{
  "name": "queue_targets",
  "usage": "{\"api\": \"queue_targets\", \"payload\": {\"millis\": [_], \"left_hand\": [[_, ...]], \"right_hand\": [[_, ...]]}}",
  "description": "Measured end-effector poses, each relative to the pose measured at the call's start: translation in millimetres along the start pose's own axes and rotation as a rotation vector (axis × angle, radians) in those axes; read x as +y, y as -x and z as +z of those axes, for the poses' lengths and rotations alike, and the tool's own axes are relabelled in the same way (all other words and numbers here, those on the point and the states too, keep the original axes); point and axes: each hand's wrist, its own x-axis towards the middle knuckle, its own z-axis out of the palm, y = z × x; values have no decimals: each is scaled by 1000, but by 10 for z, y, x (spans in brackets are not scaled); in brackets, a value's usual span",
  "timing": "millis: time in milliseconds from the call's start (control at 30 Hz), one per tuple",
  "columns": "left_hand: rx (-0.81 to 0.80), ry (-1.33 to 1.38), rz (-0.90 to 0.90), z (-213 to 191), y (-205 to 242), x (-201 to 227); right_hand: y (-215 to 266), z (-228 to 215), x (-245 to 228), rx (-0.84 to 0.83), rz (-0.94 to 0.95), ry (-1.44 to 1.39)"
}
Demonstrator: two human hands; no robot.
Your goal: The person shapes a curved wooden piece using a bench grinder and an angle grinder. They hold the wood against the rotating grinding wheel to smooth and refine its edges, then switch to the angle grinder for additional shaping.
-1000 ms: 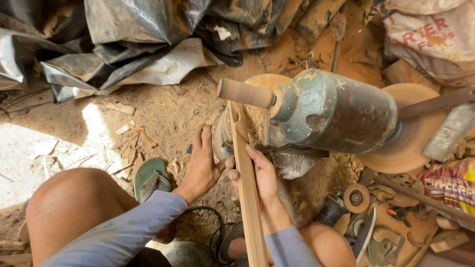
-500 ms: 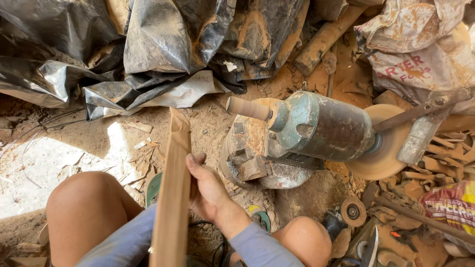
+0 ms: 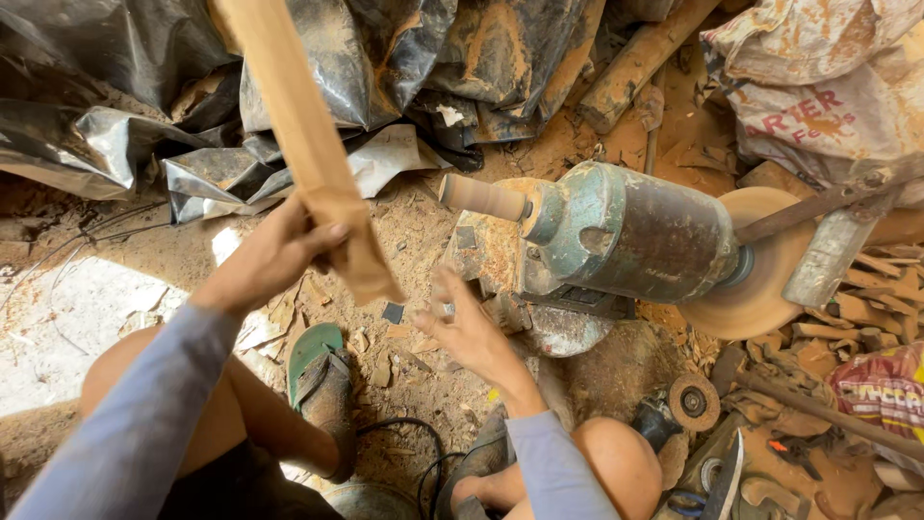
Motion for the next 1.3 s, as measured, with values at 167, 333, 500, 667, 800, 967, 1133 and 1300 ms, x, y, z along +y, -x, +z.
{"api": "queue_targets", "payload": {"millis": [167, 333, 500, 667, 800, 967, 1133, 1300], "left_hand": [[-255, -8, -74, 256, -291, 186], [-305, 383, -168, 617, -620, 124], [-159, 620, -112, 1006, -811, 26], [-159, 657, -21, 1058, -1071, 21], [-230, 683, -10, 1143, -1279, -19], [-269, 806, -42, 1258, -1488, -118], [-220, 855, 3, 1265, -1558, -147], [-179, 839, -23, 1288, -1486, -124]], "right_hand": [[55, 146, 245, -256, 185, -803], [50, -110, 311, -81, 215, -945], [-81, -318, 182, -22, 219, -944], [-186, -407, 119, 102, 171, -893], [-144, -405, 167, 132, 145, -973], [-253, -434, 212, 172, 81, -997], [-323, -492, 149, 197, 62, -1011], [-291, -479, 98, 229, 36, -995]]}}
